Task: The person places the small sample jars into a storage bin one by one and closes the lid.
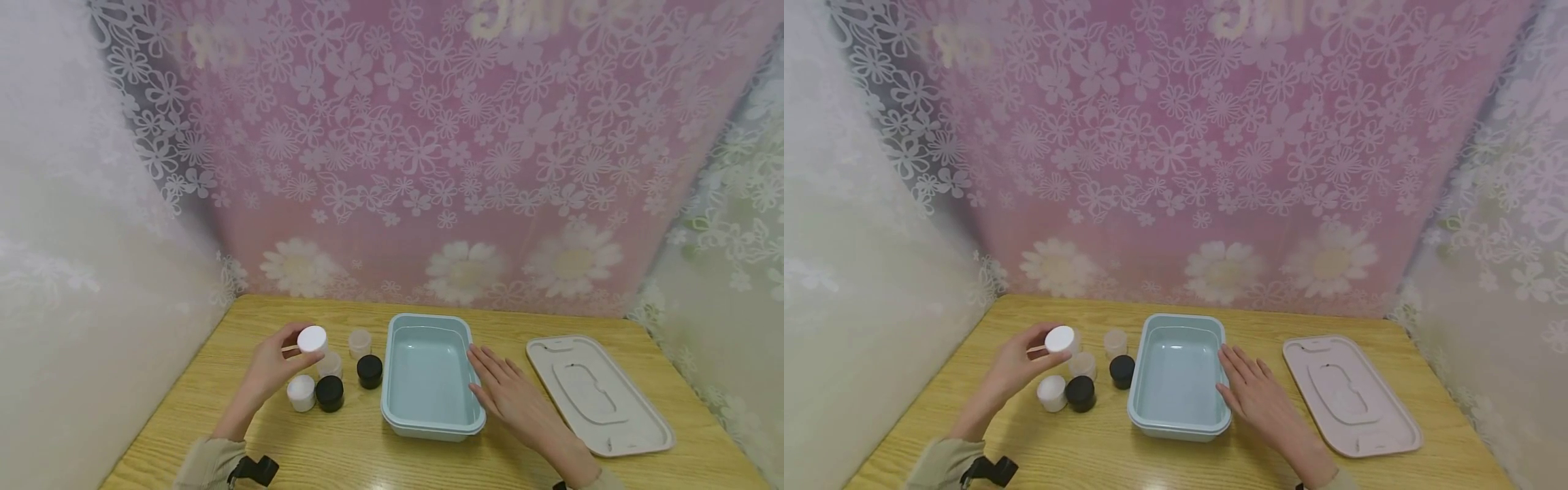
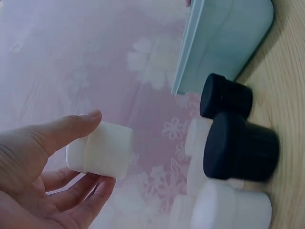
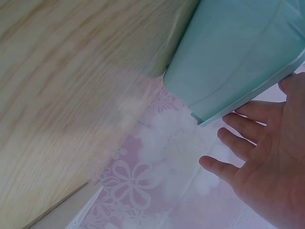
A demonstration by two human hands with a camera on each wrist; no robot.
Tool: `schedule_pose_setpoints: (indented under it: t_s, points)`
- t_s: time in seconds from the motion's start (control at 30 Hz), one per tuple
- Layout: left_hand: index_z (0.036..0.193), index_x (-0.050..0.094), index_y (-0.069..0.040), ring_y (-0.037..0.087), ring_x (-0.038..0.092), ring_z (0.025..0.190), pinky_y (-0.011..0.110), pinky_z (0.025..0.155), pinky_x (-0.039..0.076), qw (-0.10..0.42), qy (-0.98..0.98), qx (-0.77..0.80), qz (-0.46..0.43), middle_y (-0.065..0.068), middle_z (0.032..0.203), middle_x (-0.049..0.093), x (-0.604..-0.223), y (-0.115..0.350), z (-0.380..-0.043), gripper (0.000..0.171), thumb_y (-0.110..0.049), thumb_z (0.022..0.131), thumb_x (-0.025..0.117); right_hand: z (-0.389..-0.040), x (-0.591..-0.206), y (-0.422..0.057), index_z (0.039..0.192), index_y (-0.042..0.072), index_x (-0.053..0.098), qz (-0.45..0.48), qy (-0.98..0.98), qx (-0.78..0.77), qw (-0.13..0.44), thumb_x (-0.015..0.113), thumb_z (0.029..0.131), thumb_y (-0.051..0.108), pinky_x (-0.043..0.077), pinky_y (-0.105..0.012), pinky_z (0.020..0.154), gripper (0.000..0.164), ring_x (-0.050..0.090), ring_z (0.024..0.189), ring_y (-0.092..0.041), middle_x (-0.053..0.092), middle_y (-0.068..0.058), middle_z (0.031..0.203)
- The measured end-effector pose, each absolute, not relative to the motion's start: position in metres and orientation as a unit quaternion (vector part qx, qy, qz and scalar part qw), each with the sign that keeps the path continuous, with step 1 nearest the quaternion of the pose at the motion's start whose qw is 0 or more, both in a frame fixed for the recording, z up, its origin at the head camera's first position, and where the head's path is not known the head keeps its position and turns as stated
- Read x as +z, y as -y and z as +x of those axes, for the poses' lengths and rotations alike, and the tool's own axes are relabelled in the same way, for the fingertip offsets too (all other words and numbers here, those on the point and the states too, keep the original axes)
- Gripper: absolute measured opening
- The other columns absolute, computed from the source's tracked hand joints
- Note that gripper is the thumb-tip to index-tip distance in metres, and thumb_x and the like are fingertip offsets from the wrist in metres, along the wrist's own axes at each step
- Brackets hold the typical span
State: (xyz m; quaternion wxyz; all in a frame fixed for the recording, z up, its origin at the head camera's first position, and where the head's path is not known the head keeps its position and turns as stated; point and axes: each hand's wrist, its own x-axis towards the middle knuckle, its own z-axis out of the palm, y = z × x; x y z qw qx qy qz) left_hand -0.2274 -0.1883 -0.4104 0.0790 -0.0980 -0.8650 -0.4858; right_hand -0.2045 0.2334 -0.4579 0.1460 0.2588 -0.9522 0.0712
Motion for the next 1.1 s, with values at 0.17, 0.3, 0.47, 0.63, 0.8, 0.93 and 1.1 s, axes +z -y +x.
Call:
schedule_pose_setpoints:
  t_s: [0.17,0.3,0.47,0.63,0.8,0.93,1.1]
  points:
    - [0.138,0.06,-0.007,0.032,0.062,0.118,0.041,0.099,0.056,0.063,0.857,-0.497,-0.121,0.014,0.126,0.065,-0.405,0.17,-0.232,0.055,-0.021,0.089,0.081,-0.205,-0.459,-0.234,0.155,0.003,0.04,0.259,0.952,0.072,0.148,0.059,0.104,0.032,0.039,-0.059,0.114,0.062,0.038,0.146,-0.032,0.04,-0.011,0.16]
    - [0.138,0.06,-0.007,0.033,0.062,0.118,0.043,0.099,0.057,0.058,0.851,-0.503,-0.139,0.014,0.126,0.065,-0.401,0.155,-0.235,0.055,-0.02,0.088,0.081,-0.205,-0.459,-0.234,0.154,0.002,0.04,0.26,0.951,0.068,0.152,0.059,0.103,0.031,0.039,-0.059,0.114,0.062,0.038,0.146,-0.032,0.04,-0.011,0.159]
    - [0.136,0.062,-0.007,0.031,0.064,0.115,0.041,0.097,0.058,0.056,0.847,-0.506,-0.154,0.012,0.123,0.067,-0.395,0.135,-0.24,0.055,-0.016,0.086,0.083,-0.204,-0.459,-0.234,0.154,0.002,0.04,0.262,0.95,0.067,0.156,0.059,0.103,0.031,0.04,-0.059,0.113,0.062,0.039,0.146,-0.033,0.041,-0.012,0.159]
    - [0.134,0.063,-0.007,0.03,0.065,0.115,0.038,0.096,0.058,0.045,0.836,-0.523,-0.161,0.012,0.122,0.067,-0.391,0.116,-0.243,0.055,-0.012,0.084,0.084,-0.204,-0.458,-0.234,0.154,0.002,0.041,0.262,0.95,0.069,0.157,0.059,0.103,0.031,0.04,-0.059,0.113,0.062,0.039,0.145,-0.033,0.041,-0.012,0.159]
    - [0.133,0.063,-0.007,0.031,0.065,0.114,0.04,0.096,0.058,0.036,0.829,-0.524,-0.193,0.012,0.122,0.067,-0.394,0.096,-0.247,0.052,-0.014,0.085,0.084,-0.204,-0.458,-0.234,0.154,0.001,0.041,0.265,0.948,0.068,0.162,0.06,0.103,0.03,0.041,-0.058,0.112,0.062,0.04,0.145,-0.034,0.042,-0.013,0.158]
    - [0.13,0.064,-0.007,0.032,0.066,0.113,0.041,0.094,0.059,0.032,0.831,-0.507,-0.228,0.013,0.124,0.067,-0.4,0.08,-0.25,0.049,-0.017,0.086,0.084,-0.204,-0.459,-0.234,0.154,0.001,0.041,0.265,0.948,0.066,0.161,0.057,0.104,0.033,0.041,-0.058,0.113,0.061,0.039,0.145,-0.034,0.042,-0.013,0.158]
    - [0.13,0.065,-0.01,0.029,0.067,0.113,0.039,0.092,0.06,0.005,0.828,-0.5,-0.252,0.01,0.124,0.068,-0.408,0.06,-0.25,0.049,-0.019,0.086,0.084,-0.205,-0.459,-0.234,0.154,0.002,0.041,0.262,0.95,0.063,0.159,0.055,0.105,0.035,0.041,-0.058,0.112,0.061,0.04,0.145,-0.033,0.042,-0.012,0.158]
